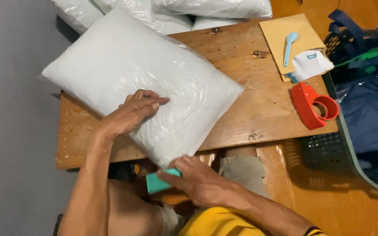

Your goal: Smoothing the plastic packaging of a pillow using a small hand tool to remove wrinkles or air.

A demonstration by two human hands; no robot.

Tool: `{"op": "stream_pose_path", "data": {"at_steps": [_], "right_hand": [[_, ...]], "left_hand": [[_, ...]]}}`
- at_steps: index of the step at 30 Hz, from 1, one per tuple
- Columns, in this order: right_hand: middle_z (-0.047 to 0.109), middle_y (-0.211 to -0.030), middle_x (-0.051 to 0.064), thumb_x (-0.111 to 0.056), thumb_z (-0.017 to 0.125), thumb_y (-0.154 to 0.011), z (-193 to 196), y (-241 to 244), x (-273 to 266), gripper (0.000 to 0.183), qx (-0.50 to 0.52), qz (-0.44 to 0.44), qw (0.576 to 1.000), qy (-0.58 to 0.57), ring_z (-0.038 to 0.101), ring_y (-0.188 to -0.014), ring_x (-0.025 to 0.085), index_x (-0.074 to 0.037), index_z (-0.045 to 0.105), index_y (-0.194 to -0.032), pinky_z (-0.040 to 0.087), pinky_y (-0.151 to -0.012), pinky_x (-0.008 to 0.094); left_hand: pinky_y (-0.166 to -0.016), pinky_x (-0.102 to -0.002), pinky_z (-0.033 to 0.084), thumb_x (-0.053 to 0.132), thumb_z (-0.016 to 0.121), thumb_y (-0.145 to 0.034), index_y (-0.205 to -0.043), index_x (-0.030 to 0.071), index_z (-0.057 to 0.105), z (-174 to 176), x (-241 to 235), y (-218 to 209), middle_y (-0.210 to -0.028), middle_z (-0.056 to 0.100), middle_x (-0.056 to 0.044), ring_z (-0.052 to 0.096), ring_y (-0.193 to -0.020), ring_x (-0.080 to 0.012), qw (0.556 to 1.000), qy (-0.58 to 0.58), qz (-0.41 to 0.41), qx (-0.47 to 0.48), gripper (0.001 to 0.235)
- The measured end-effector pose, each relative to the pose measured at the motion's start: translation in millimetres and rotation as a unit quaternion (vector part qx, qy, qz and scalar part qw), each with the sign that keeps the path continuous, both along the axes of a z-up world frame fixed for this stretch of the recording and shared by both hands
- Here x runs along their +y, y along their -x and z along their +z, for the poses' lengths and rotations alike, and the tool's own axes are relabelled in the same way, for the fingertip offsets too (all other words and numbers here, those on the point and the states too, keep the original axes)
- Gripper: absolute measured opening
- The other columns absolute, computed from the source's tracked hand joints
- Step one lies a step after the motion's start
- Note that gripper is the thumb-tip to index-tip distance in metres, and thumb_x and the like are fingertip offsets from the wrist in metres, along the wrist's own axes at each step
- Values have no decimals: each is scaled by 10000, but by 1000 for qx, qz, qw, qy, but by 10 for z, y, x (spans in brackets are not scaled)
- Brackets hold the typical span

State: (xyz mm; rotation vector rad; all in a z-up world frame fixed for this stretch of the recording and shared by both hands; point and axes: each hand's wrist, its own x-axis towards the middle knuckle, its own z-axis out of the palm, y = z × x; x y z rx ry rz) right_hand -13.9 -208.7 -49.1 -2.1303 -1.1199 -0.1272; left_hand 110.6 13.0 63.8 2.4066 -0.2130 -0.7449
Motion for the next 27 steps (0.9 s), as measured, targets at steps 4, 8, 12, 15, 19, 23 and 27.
{"op": "stream_pose_path", "data": {"at_steps": [4,8,12,15,19,23,27], "right_hand": [[544,-1282,255,-118,688,-986,205,-74,-100,605,14,7,998,-61,557,-1106,388,-86,409,-1522,484,-922,466],[478,-1198,198,-126,575,-1055,279,-543,-168,606,-18,-188,979,-73,492,-1145,353,-117,321,-1605,458,-985,445],[545,-983,120,-140,607,-893,187,-163,372,527,-138,-119,966,184,499,-840,289,-99,532,-1413,416,-660,418],[575,-1189,168,-284,566,-916,119,397,639,422,-73,66,902,420,504,-1011,376,-167,668,-1308,340,-858,565],[644,-976,111,-246,562,-898,395,526,543,385,-192,35,920,340,535,-914,344,-21,673,-1190,381,-705,448],[559,-927,64,-233,591,-894,770,-1,705,273,-246,-125,940,203,534,-802,276,-120,603,-1143,397,-713,406],[557,-1187,26,-318,505,-1011,613,99,837,245,-173,44,869,461,460,-1088,295,-271,714,-1130,323,-881,432]], "left_hand": [[-1139,-385,161,493,300,-965,-1512,432,503,70,13,28,-1465,429,131,356,-1328,-150,999,-21,6,33,586],[-1151,-379,156,493,309,-961,-1497,442,519,53,-25,-36,-1444,448,107,343,-1374,-152,1000,-2,0,18,578],[-1160,-441,169,525,253,-946,-1461,415,575,135,-94,-73,-1430,454,89,345,-1370,-170,999,-2,17,39,617],[-1155,-420,168,487,257,-937,-1467,413,571,134,-90,-62,-1425,445,91,344,-1352,-168,999,-3,20,47,621],[-1159,-396,163,476,262,-931,-1476,388,571,174,-107,-72,-1408,440,98,342,-1355,-137,999,8,19,48,632],[-1138,-381,161,454,262,-949,-1454,410,583,156,-145,-107,-1423,441,120,342,-1344,-127,999,10,16,42,600],[-1139,-385,159,481,286,-955,-1453,389,594,122,-165,-92,-1371,458,103,362,-1308,-135,999,20,28,31,592]]}}
